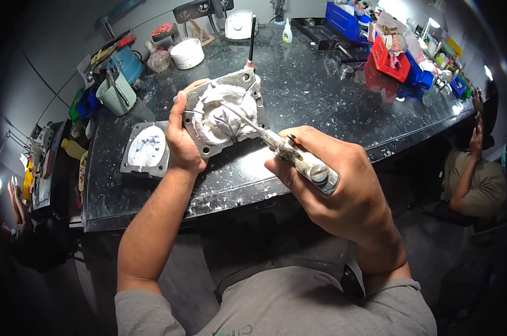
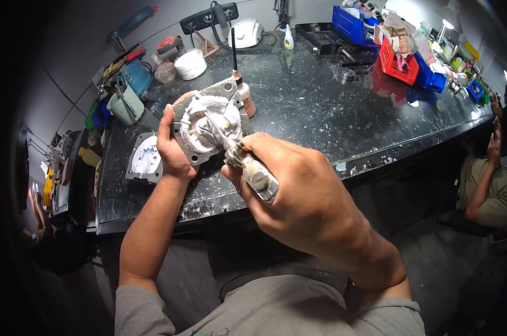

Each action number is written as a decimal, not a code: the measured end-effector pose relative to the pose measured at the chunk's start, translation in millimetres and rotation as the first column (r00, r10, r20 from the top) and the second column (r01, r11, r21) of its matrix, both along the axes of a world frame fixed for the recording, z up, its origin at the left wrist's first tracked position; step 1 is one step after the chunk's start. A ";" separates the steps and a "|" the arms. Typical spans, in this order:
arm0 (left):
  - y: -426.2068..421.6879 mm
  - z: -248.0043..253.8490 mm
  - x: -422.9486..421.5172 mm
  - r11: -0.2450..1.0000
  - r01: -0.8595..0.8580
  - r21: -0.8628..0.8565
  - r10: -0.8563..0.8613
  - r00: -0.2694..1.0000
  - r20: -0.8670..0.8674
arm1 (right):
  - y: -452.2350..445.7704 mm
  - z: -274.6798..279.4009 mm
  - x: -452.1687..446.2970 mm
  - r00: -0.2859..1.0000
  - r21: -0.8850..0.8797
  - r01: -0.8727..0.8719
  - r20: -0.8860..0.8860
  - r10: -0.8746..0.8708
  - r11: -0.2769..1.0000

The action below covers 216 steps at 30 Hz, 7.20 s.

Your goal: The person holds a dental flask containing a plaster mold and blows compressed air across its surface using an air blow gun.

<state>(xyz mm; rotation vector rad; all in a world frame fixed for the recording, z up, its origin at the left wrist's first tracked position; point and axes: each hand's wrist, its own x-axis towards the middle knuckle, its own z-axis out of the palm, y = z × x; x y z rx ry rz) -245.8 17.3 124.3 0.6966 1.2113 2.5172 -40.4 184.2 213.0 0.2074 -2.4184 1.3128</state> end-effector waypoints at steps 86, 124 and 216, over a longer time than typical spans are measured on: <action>-6.3 -6.4 -10.1 0.959 0.230 0.165 -0.260 0.946 0.192 | -4.0 -14.5 -6.3 0.995 -0.024 -0.080 -0.064 0.078 0.997; -6.4 -6.8 -10.2 0.969 0.200 0.147 -0.232 0.941 0.247 | -5.6 -15.4 -8.3 0.994 -0.056 -0.090 -0.058 0.087 0.994; 1.6 -0.7 -1.2 0.978 -0.199 -0.054 0.197 0.980 -0.039 | 1.4 -16.2 3.7 0.998 0.011 0.025 0.061 -0.026 1.000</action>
